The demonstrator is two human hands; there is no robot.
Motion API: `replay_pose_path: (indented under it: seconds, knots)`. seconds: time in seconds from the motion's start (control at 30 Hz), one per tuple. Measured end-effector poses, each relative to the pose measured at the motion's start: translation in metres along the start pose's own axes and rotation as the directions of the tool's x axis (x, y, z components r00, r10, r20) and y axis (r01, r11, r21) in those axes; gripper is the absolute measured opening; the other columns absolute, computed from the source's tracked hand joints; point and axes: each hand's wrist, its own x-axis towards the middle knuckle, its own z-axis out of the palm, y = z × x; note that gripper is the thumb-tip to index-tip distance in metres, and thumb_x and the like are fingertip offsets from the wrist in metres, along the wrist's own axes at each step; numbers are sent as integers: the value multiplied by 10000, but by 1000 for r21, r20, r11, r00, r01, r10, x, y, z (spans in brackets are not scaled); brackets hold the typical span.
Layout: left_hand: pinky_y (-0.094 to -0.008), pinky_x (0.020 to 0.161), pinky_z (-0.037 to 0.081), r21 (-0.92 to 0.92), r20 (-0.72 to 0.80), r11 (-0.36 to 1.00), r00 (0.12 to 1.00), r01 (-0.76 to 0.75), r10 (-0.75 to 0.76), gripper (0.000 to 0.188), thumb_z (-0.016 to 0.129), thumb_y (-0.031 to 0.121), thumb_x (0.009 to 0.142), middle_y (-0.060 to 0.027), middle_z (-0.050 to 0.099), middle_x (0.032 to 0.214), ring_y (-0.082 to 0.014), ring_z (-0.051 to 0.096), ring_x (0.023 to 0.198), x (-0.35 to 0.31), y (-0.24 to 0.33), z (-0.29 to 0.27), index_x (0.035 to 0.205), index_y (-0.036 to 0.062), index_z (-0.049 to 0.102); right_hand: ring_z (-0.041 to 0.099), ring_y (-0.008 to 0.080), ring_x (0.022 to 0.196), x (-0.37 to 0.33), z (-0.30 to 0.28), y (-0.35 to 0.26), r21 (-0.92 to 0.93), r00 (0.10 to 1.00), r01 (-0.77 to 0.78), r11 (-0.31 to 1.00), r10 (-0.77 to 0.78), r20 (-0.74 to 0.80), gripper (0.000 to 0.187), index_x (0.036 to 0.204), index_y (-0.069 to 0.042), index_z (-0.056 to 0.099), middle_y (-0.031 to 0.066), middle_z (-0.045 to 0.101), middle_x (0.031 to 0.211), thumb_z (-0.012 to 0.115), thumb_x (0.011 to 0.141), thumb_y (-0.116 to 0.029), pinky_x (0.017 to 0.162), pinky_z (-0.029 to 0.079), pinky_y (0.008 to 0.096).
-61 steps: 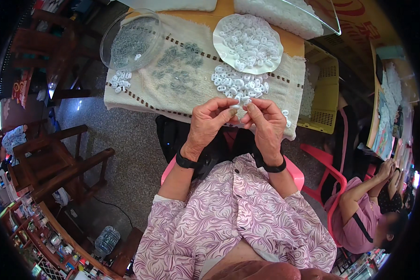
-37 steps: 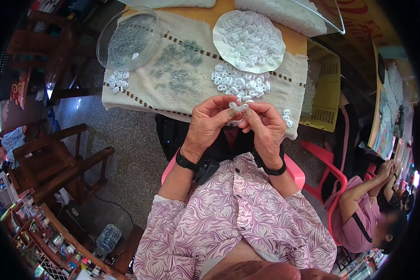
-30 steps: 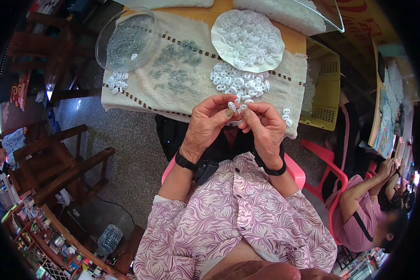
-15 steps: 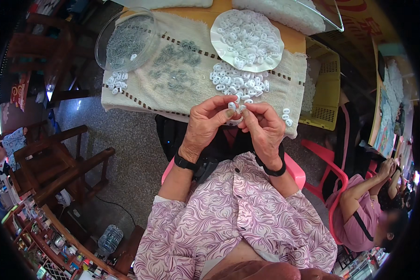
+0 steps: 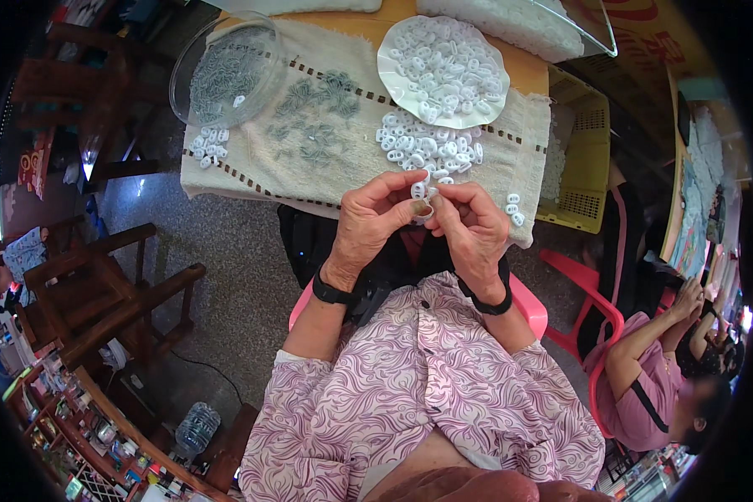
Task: Sorting and inspecting small white plastic components on a workbench.
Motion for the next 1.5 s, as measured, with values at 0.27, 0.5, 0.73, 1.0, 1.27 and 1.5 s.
replay_pose_path:
  seconds: [0.27,0.5,0.73,1.0,1.27,1.5]
  knots:
    - [-209,789,481,50,1,998,1000,-25,25,341,658,-28,850,-28,634,1027,-80,589,917,0,-4,-1,1186,-9,608,627,62,630,0,0,2,13,999,-31,999,31,18,89,959,31,616,46,636,819,617,872,20,519,492,174]
    - [-205,782,477,51,-9,999,1000,-17,17,321,653,-28,854,-17,620,1012,-81,588,923,0,0,1,1172,-12,616,624,58,633,0,0,2,19,998,-49,999,48,34,90,967,29,609,39,641,793,612,879,13,524,493,173]
    - [-205,777,475,76,-5,997,999,-32,33,308,657,-17,855,-11,615,1007,-78,586,908,0,-2,0,1161,-7,625,625,58,629,1,-1,3,23,997,-62,998,61,39,84,960,29,619,43,647,797,614,880,4,525,496,174]
    - [-202,742,469,256,55,963,996,-85,73,301,674,33,856,4,596,948,-62,566,851,0,-2,-6,1154,14,643,621,58,612,2,-5,4,64,989,-128,990,122,83,97,968,30,623,44,659,761,624,883,-17,523,493,171]
    - [-206,763,489,212,57,977,998,-21,10,291,671,29,854,-10,631,960,-66,593,859,0,3,-7,1143,2,644,645,101,649,4,-12,8,263,959,-248,932,198,204,155,1030,37,623,87,675,797,627,897,-43,533,515,196]
    - [-213,740,506,188,82,982,996,2,-18,300,672,25,851,-17,642,961,-77,615,848,-2,6,-5,1149,-1,642,639,103,645,8,-21,15,293,939,-292,910,216,267,159,1019,43,626,93,666,787,645,882,-36,533,512,196]
